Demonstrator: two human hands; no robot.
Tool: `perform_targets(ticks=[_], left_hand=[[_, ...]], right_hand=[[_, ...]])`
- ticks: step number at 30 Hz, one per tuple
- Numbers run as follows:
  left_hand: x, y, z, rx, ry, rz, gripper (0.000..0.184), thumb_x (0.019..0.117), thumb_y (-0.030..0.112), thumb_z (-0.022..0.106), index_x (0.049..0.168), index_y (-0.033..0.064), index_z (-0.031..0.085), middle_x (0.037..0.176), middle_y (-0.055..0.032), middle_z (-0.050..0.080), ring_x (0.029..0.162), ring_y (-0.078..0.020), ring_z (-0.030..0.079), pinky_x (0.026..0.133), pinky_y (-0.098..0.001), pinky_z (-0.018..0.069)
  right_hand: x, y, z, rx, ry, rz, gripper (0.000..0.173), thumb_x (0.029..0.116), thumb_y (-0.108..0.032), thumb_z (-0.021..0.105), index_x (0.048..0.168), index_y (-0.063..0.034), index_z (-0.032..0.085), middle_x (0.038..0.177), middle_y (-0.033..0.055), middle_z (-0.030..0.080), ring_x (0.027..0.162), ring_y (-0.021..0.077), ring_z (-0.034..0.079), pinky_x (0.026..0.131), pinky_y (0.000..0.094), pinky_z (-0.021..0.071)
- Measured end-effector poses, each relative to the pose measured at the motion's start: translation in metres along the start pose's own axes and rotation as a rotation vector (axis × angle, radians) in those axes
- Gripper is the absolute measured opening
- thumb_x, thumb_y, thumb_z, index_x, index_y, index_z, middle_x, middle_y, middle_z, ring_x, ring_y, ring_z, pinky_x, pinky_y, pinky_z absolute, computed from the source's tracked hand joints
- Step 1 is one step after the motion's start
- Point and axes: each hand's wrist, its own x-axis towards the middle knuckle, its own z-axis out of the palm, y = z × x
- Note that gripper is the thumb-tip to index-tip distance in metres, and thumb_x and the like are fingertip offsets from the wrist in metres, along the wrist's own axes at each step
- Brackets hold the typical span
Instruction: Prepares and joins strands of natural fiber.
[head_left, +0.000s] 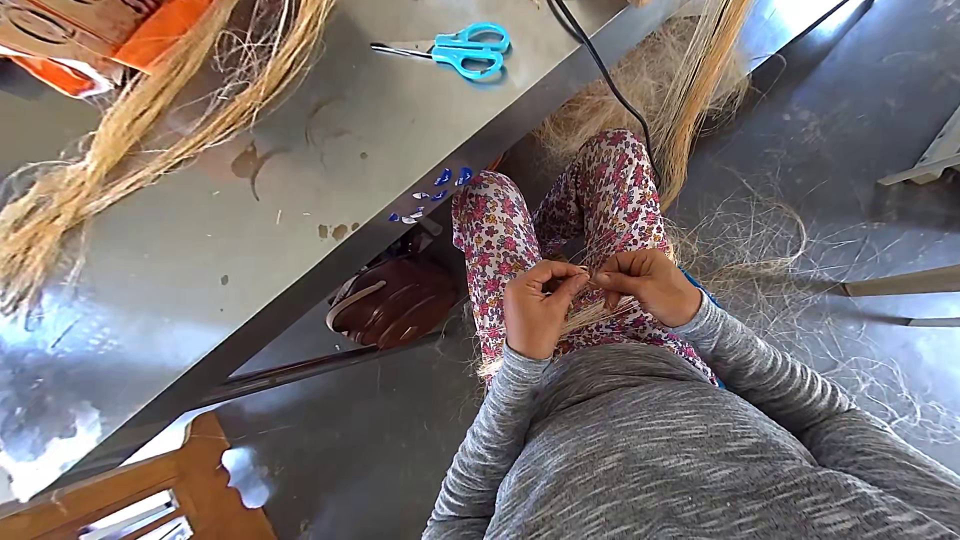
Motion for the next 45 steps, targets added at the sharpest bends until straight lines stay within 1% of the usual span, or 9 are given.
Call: perform_targets(ticks=[4, 8, 14, 18, 22, 25, 35, 41, 45], left_hand=[[0.001, 0.001, -0.004, -0.170, 0.008, -0.190, 0.009, 0.0905, -0.003, 0.071, 0.095, 0.0047, 0.072, 0.078, 0.0041, 0.069, 0.056, 0.0020, 0.056, 0.050, -0.0140, 0.0481], [0.003, 0.006, 0.000, -0.281, 0.020, -0.320, 0.011, 0.0909, -0.007, 0.069, 0.091, 0.0039, 0.072, 0.074, 0.0033, 0.069, 0.053, 0.0026, 0.054, 0.047, -0.0132, 0.0447], [0.003, 0.005, 0.005, -0.316, 0.033, -0.314, 0.011, 0.0902, -0.007, 0.070, 0.090, 0.0038, 0.073, 0.073, 0.0024, 0.070, 0.053, 0.0027, 0.055, 0.047, -0.0130, 0.0450], [0.004, 0.005, 0.005, -0.339, 0.052, -0.322, 0.012, 0.0913, -0.006, 0.069, 0.091, 0.0045, 0.073, 0.074, 0.0024, 0.070, 0.053, 0.0025, 0.055, 0.047, -0.0127, 0.0448], [0.005, 0.002, 0.007, -0.362, 0.047, -0.320, 0.012, 0.0908, -0.007, 0.069, 0.090, 0.0040, 0.074, 0.074, 0.0014, 0.070, 0.051, 0.0021, 0.052, 0.045, -0.0131, 0.0418], [0.005, 0.001, 0.008, -0.351, 0.039, -0.333, 0.012, 0.0904, -0.007, 0.070, 0.090, 0.0037, 0.074, 0.076, 0.0009, 0.071, 0.051, 0.0019, 0.052, 0.045, -0.0133, 0.0413], [0.003, -0.002, 0.009, -0.276, 0.000, -0.328, 0.014, 0.0873, -0.009, 0.072, 0.094, 0.0034, 0.076, 0.082, 0.0009, 0.074, 0.056, 0.0022, 0.057, 0.050, -0.0137, 0.0470], [0.002, -0.007, 0.009, -0.282, -0.034, -0.259, 0.016, 0.0865, -0.009, 0.073, 0.094, 0.0038, 0.077, 0.083, 0.0009, 0.074, 0.055, 0.0024, 0.056, 0.048, -0.0133, 0.0454], [0.000, -0.010, 0.011, -0.262, -0.024, -0.226, 0.014, 0.0867, -0.007, 0.074, 0.093, 0.0046, 0.076, 0.080, 0.0016, 0.072, 0.054, 0.0019, 0.055, 0.048, -0.0133, 0.0449]], right_hand=[[0.005, 0.000, -0.011, -0.067, 0.037, -0.070, 0.016, 0.1021, -0.003, 0.055, 0.099, 0.0002, 0.070, 0.074, -0.0037, 0.069, 0.066, 0.0006, 0.065, 0.067, 0.0188, 0.0566], [0.009, -0.002, -0.012, -0.050, 0.046, -0.183, 0.013, 0.0989, -0.003, 0.058, 0.103, 0.0017, 0.069, 0.085, -0.0007, 0.071, 0.076, 0.0030, 0.068, 0.075, 0.0219, 0.0593], [0.010, -0.006, -0.007, -0.105, 0.011, -0.188, 0.010, 0.0904, -0.003, 0.070, 0.099, 0.0009, 0.072, 0.083, 0.0003, 0.071, 0.069, 0.0009, 0.064, 0.066, 0.0187, 0.0558], [0.002, -0.005, 0.000, -0.281, 0.058, -0.269, 0.016, 0.0827, -0.002, 0.077, 0.097, 0.0008, 0.071, 0.080, 0.0053, 0.070, 0.066, 0.0070, 0.065, 0.061, 0.0218, 0.0562], [0.002, 0.005, 0.008, -0.440, 0.168, -0.459, 0.009, 0.0858, -0.002, 0.074, 0.094, 0.0020, 0.073, 0.087, 0.0086, 0.074, 0.076, 0.0097, 0.071, 0.073, 0.0250, 0.0605], [0.004, 0.010, 0.010, -0.461, 0.201, -0.533, 0.007, 0.0876, 0.002, 0.069, 0.092, 0.0040, 0.074, 0.084, 0.0102, 0.074, 0.074, 0.0095, 0.070, 0.074, 0.0239, 0.0592], [0.005, 0.014, 0.001, -0.210, 0.071, -0.327, 0.007, 0.0951, 0.000, 0.061, 0.093, 0.0036, 0.067, 0.077, 0.0036, 0.068, 0.066, 0.0026, 0.065, 0.063, 0.0191, 0.0561], [0.003, 0.012, -0.001, -0.172, 0.029, -0.291, 0.008, 0.0936, 0.000, 0.058, 0.089, 0.0021, 0.065, 0.070, 0.0037, 0.064, 0.058, 0.0040, 0.059, 0.054, 0.0182, 0.0511], [0.005, 0.011, -0.002, -0.186, 0.040, -0.248, 0.002, 0.0894, 0.002, 0.062, 0.088, 0.0015, 0.064, 0.068, 0.0048, 0.063, 0.053, 0.0051, 0.058, 0.049, 0.0184, 0.0484]])
